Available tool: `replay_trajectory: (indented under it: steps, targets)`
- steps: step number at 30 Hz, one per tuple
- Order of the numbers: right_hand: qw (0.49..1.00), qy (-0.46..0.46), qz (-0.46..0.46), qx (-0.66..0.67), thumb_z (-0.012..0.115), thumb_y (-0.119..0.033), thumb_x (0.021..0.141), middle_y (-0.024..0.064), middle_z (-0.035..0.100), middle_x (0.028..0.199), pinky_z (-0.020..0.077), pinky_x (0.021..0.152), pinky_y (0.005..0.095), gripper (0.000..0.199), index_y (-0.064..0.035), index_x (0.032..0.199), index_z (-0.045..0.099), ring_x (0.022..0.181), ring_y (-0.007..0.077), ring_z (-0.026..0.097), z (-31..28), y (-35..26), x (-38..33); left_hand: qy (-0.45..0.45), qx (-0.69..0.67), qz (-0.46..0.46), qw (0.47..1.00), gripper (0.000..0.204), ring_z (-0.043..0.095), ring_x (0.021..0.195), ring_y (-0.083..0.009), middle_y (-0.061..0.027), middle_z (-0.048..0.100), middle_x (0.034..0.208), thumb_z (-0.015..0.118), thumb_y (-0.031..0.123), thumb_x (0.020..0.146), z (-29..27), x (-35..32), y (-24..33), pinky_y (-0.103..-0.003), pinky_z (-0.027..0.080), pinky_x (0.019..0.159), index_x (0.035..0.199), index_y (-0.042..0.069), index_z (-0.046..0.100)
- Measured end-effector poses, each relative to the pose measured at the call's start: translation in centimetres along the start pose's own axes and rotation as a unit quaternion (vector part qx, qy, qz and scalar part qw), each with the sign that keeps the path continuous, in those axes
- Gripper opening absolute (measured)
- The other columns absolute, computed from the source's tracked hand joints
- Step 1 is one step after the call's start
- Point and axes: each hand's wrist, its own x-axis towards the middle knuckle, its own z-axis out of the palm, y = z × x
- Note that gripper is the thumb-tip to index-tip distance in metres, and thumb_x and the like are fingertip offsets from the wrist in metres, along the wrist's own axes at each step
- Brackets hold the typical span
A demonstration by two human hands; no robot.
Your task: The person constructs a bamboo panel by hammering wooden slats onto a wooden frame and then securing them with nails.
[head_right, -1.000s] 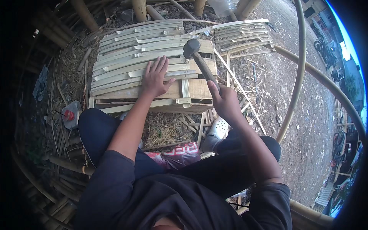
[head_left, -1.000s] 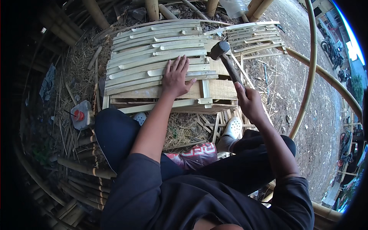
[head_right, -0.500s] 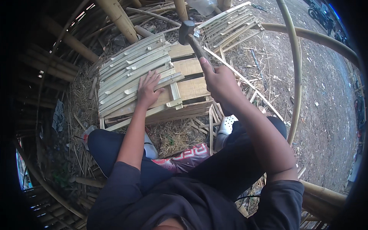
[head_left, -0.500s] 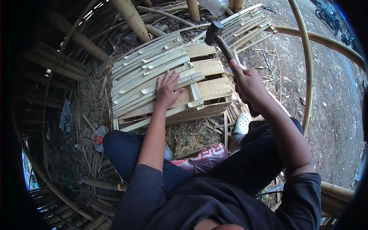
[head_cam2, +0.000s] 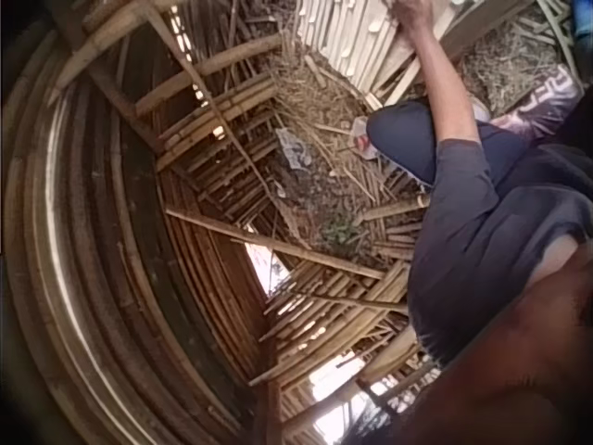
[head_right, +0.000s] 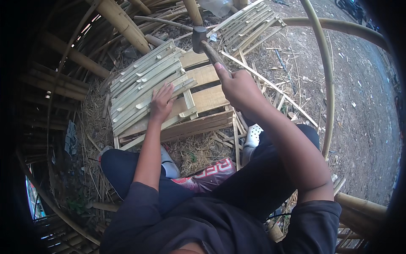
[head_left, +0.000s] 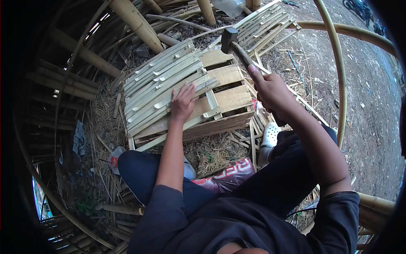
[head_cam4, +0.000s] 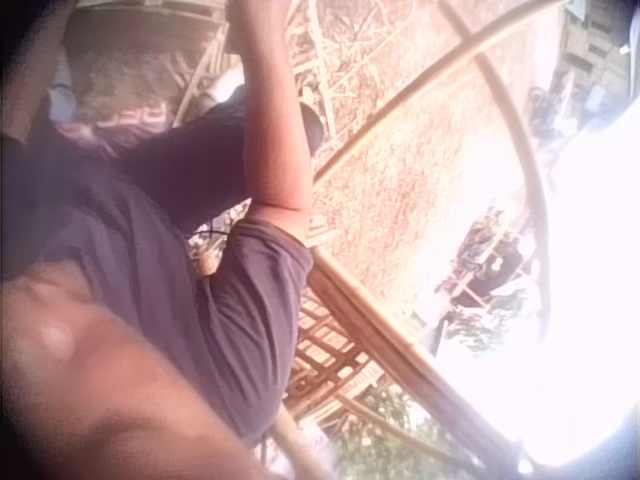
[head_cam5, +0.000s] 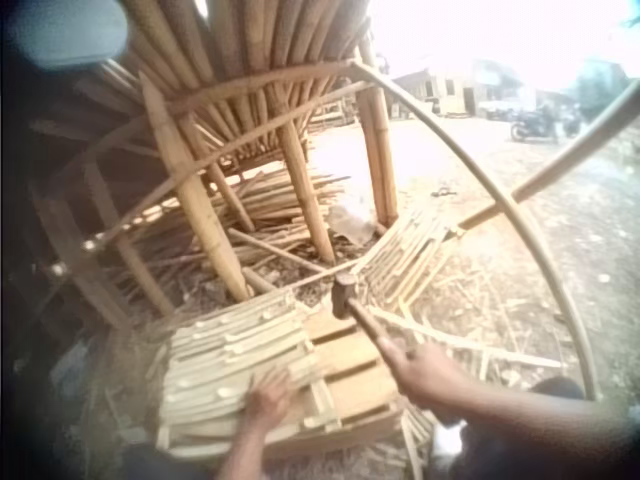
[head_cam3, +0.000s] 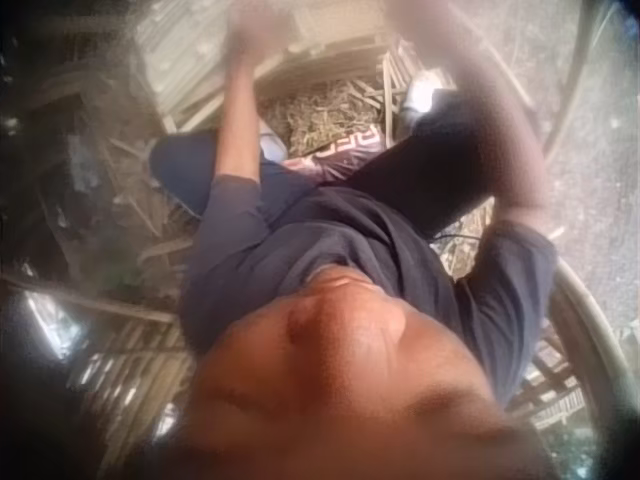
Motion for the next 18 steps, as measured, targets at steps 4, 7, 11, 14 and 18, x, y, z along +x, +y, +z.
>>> replay_trajectory:
  steps: [4,7,11,14,18]
  targets:
    - [1.0,-0.008,-0.005,-0.018,0.049,-0.06,0.103,-0.0012,0.045,0.054,0.0354,0.042,0.0337,0.067,-0.0076,0.061,0.05,0.044,0.0116,0.043,0.3,0.4,0.4,0.006,-0.004,-0.018,1.0,0.054,0.045,0.145,-0.0243,-0.0018,0.057,0.15,0.073,0.017,0.088,-0.7,0.5,-0.2,-0.064,0.032,0.116,0.14,0.016,0.061]
    - [1.0,-0.014,0.002,-0.021,0.05,-0.06,0.104,-0.0015,0.044,0.054,0.035,0.042,0.0338,0.067,-0.0074,0.061,0.05,0.044,0.0114,0.043,0.3,0.2,0.5,0.0,-0.004,-0.022,1.0,0.053,0.046,0.144,-0.0246,-0.0019,0.058,0.148,0.073,0.016,0.088,0.1,0.3,-0.3,-0.064,0.032,0.116,0.14,0.016,0.061]
    - [0.999,-0.005,0.002,-0.032,0.05,-0.06,0.103,-0.0012,0.045,0.054,0.0355,0.042,0.0339,0.068,-0.0066,0.061,0.051,0.044,0.0116,0.043,0.6,0.1,0.7,0.013,-0.029,-0.028,0.999,0.043,0.051,0.14,-0.0245,-0.0022,0.062,0.141,0.071,0.015,0.09,0.7,0.1,1.1,-0.062,0.029,0.118,0.132,0.015,0.066]
    - [0.999,-0.003,-0.001,-0.036,0.05,-0.06,0.103,-0.0008,0.045,0.054,0.0369,0.042,0.0337,0.068,-0.0055,0.062,0.051,0.044,0.0121,0.044,1.0,0.2,1.0,0.025,-0.062,-0.04,0.997,0.033,0.053,0.137,-0.0251,-0.0027,0.065,0.137,0.067,0.019,0.094,0.5,0.4,0.2,-0.061,0.027,0.119,0.126,0.014,0.068]
    - [0.998,-0.013,0.005,-0.069,0.05,-0.061,0.103,0.0029,0.05,0.055,0.0426,0.045,0.0365,0.071,-0.0027,0.063,0.053,0.046,0.0154,0.05,1.3,1.7,2.6,-0.021,-0.078,-0.077,0.994,0.036,0.051,0.138,-0.0265,-0.0037,0.061,0.142,0.056,0.026,0.1,1.1,1.2,-0.7,-0.06,0.022,0.121,0.133,0.014,0.064]
